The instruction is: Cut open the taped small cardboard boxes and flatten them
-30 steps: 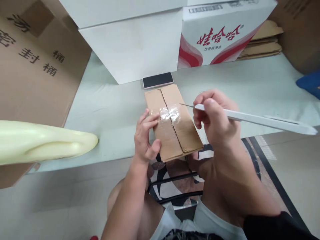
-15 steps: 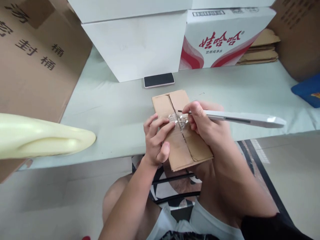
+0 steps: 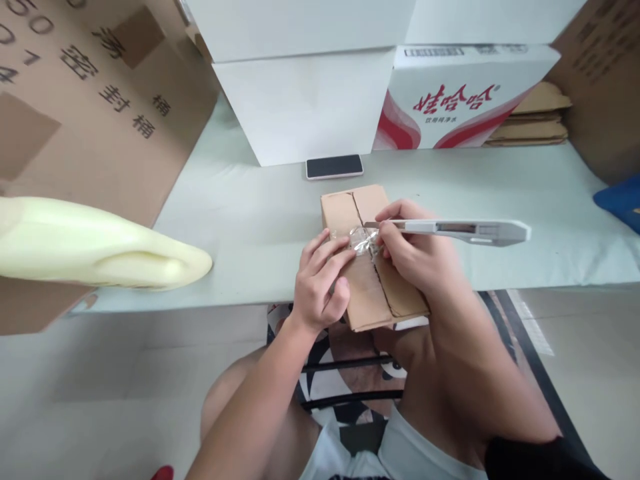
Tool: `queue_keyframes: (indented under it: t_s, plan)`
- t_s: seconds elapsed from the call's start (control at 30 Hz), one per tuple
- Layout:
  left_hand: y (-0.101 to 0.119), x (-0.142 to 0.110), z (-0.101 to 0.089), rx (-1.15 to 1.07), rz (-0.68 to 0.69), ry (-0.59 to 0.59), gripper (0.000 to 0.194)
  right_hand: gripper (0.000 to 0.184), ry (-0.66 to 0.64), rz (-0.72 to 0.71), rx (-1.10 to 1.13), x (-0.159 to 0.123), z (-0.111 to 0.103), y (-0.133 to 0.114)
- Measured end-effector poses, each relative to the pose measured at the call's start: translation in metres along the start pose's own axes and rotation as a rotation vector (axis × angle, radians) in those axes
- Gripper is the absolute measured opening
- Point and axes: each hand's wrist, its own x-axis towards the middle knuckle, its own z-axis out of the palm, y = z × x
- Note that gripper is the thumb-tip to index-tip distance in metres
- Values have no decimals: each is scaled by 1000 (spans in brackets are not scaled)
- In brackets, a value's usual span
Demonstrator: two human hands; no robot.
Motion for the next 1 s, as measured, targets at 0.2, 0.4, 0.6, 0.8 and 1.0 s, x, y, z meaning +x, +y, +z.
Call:
queue_keyframes:
  t_s: [0.2, 0.4, 0.6, 0.8, 1.0]
  plan:
    - [1, 0, -3, 4, 12, 23, 35, 13, -26, -32, -158, 2, 2, -4]
    - [0, 0, 0, -12, 0, 28, 35, 15, -52, 7, -104, 4, 2, -7]
    - [-3, 1, 1, -5, -11, 27, 35, 17, -32, 82, 65, -1, 0, -9]
    - [-10, -3, 11, -2, 7, 82, 39, 17, -29, 56, 121, -2, -1, -7]
    - [-18, -7, 25, -54, 31, 131, 44, 15, -68, 23, 45, -4, -3, -8]
